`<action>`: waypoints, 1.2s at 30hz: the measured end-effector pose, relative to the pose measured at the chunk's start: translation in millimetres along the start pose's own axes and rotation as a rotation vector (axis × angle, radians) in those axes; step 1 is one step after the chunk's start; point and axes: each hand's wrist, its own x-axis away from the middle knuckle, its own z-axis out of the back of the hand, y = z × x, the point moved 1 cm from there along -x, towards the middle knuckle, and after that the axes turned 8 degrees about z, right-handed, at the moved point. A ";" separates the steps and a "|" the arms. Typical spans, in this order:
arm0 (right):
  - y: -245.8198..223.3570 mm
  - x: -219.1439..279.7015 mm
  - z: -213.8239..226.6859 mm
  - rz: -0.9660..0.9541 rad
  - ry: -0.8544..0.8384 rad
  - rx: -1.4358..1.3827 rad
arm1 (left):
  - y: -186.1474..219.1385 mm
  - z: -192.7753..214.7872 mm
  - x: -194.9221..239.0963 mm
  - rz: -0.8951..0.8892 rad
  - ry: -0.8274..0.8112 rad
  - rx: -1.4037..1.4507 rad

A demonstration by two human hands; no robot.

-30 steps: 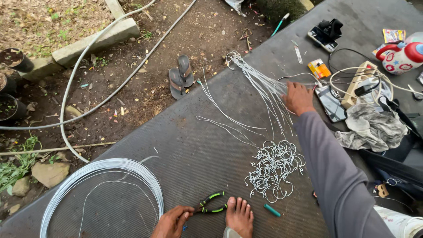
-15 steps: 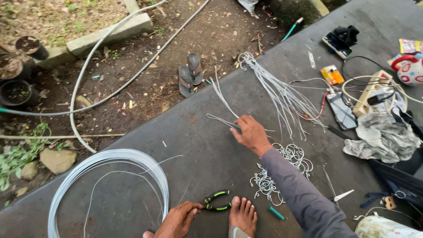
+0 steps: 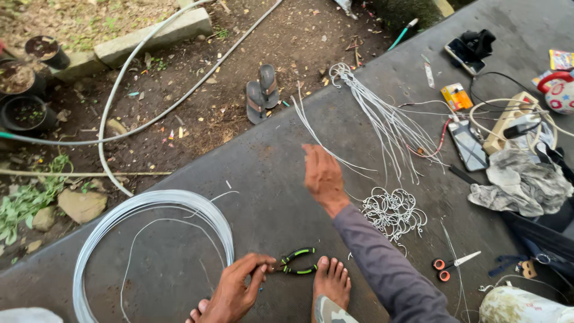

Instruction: The person sits on a mat and repeatedly cuts lengths of wire from a coil using pliers. They then bend each piece by hand into a loop and twist the end to secure it, placing the finished pieces in a pile.

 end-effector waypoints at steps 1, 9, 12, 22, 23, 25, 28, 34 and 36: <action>-4.3 -5.8 13.5 -0.039 0.020 -0.028 | 4.8 2.8 0.5 -0.029 0.020 0.023; 11.9 -42.3 103.5 -0.612 0.366 -0.822 | 37.4 22.9 -13.1 -0.068 0.215 0.150; 24.3 -39.3 134.0 -0.670 0.480 -1.207 | 50.0 27.1 -16.2 -0.037 0.212 0.197; -51.3 -9.4 137.4 -0.729 0.120 -1.888 | 86.3 9.5 -3.0 -0.313 0.105 0.153; -60.9 -6.5 132.5 -0.737 0.110 -1.896 | 81.0 -0.7 -1.1 -0.100 -0.083 0.372; -73.0 -2.6 124.2 -0.777 0.121 -1.845 | 67.9 -17.7 6.1 0.134 -0.277 0.569; -81.2 2.7 117.8 -0.873 0.122 -1.919 | 47.9 -30.0 14.1 0.169 -0.277 0.502; -66.0 12.8 104.0 -0.879 -0.088 -1.657 | 23.0 -25.3 18.1 0.081 -0.225 0.250; -39.7 12.9 108.1 -0.826 -0.116 -1.519 | 10.9 -19.4 24.7 -0.167 -0.133 0.064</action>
